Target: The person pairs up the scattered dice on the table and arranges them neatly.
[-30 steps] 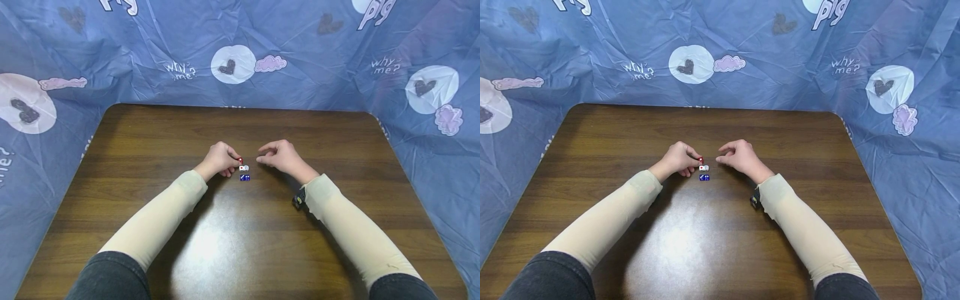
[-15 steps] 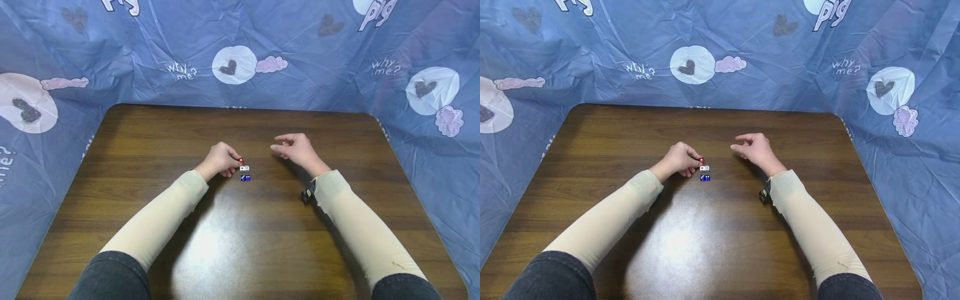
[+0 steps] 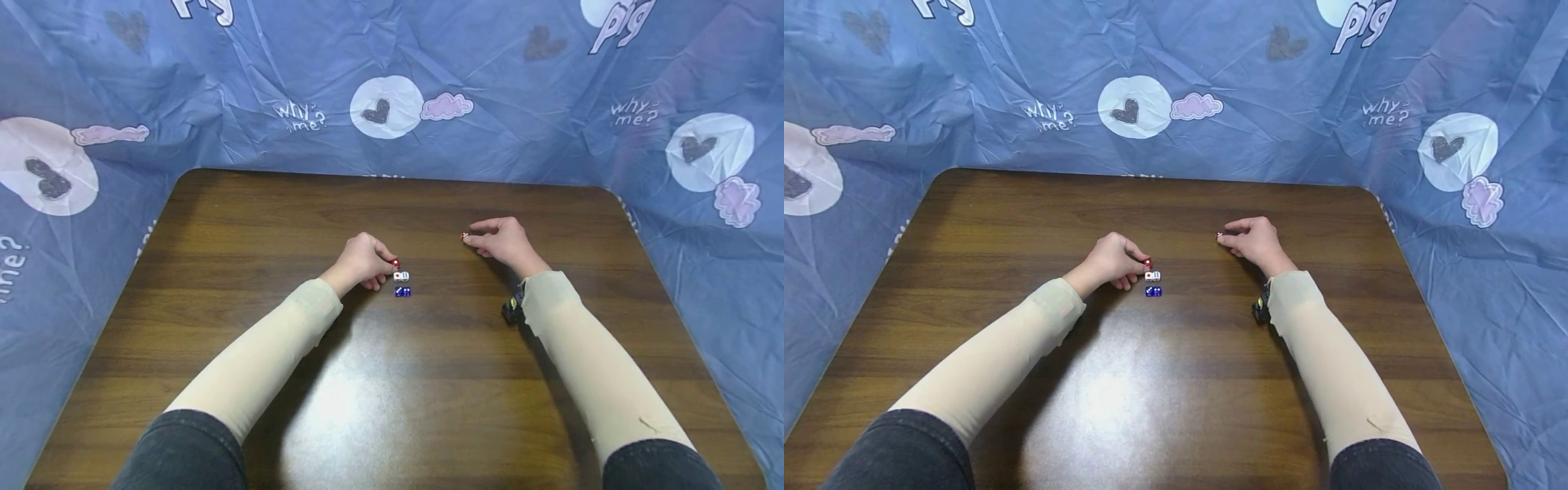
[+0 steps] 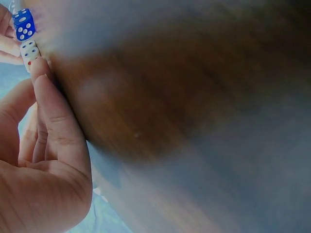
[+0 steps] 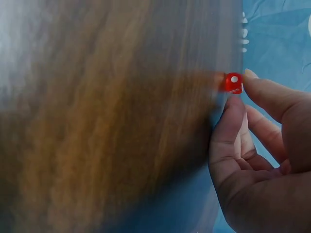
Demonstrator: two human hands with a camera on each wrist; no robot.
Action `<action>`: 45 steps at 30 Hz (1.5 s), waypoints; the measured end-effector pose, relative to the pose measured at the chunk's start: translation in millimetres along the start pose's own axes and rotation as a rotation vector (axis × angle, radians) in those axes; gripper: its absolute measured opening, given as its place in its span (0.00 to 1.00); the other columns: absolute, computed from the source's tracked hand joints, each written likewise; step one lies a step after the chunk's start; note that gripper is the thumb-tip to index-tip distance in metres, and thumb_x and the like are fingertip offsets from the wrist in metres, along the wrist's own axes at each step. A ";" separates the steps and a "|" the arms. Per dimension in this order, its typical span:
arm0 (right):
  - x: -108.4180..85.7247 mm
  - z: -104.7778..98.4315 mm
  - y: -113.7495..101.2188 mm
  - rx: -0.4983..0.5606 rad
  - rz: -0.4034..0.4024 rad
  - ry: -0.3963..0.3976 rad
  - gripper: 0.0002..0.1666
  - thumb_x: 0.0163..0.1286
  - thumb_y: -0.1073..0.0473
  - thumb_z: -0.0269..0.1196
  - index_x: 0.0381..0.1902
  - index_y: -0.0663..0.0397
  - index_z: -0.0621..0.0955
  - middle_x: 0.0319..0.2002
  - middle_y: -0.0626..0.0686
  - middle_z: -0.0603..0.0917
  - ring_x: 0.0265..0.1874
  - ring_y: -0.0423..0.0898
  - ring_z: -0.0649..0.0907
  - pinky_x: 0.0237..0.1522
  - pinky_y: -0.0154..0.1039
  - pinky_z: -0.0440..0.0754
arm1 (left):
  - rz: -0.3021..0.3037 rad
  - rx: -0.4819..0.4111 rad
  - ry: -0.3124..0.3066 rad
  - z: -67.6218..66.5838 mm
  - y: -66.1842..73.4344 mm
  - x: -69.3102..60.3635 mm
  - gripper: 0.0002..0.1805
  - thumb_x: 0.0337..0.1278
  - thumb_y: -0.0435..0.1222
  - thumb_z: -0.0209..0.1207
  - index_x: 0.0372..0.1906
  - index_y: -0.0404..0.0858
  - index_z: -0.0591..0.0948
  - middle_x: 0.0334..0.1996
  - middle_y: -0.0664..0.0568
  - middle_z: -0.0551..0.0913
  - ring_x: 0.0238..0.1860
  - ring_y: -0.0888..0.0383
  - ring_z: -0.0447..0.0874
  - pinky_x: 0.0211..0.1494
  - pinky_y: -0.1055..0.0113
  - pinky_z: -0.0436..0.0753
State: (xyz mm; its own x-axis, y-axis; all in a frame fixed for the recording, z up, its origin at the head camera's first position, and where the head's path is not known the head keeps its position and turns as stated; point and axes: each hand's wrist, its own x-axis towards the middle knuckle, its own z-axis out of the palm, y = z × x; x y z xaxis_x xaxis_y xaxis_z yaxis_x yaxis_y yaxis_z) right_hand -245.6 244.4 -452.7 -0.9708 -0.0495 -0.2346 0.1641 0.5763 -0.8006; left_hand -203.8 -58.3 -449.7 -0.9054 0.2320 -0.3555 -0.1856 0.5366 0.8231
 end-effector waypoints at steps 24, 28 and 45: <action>4.7 6.4 -4.5 -0.091 0.006 0.020 0.15 0.64 0.60 0.75 0.47 0.60 0.89 0.39 0.57 0.89 0.30 0.44 0.87 0.31 0.34 0.88 | -0.007 0.008 0.011 0.0 0.5 1.2 0.07 0.56 0.29 0.72 0.40 0.37 0.91 0.18 0.42 0.85 0.15 0.53 0.84 0.19 0.61 0.87; 4.3 8.3 -5.4 -0.112 0.003 0.040 0.13 0.64 0.60 0.75 0.45 0.59 0.90 0.39 0.56 0.89 0.28 0.42 0.87 0.30 0.33 0.87 | -0.008 0.010 0.009 -0.3 0.5 1.3 0.07 0.57 0.29 0.72 0.41 0.37 0.91 0.18 0.42 0.85 0.15 0.53 0.84 0.20 0.61 0.87; -11.7 37.8 -29.5 -0.101 -0.093 -0.122 0.11 0.65 0.60 0.74 0.43 0.60 0.90 0.35 0.54 0.90 0.30 0.46 0.87 0.33 0.38 0.89 | 0.005 0.015 -0.001 0.1 -1.4 1.7 0.06 0.56 0.29 0.72 0.40 0.37 0.91 0.18 0.42 0.85 0.15 0.53 0.84 0.19 0.62 0.87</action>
State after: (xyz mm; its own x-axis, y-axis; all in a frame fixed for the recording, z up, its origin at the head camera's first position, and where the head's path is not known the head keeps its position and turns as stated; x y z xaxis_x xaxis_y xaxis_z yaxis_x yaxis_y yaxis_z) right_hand -232.5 197.1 -447.1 -0.9516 -0.2015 -0.2320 0.0501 0.6432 -0.7640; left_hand -205.0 -58.6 -451.5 -0.9060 0.2359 -0.3515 -0.1749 0.5476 0.8183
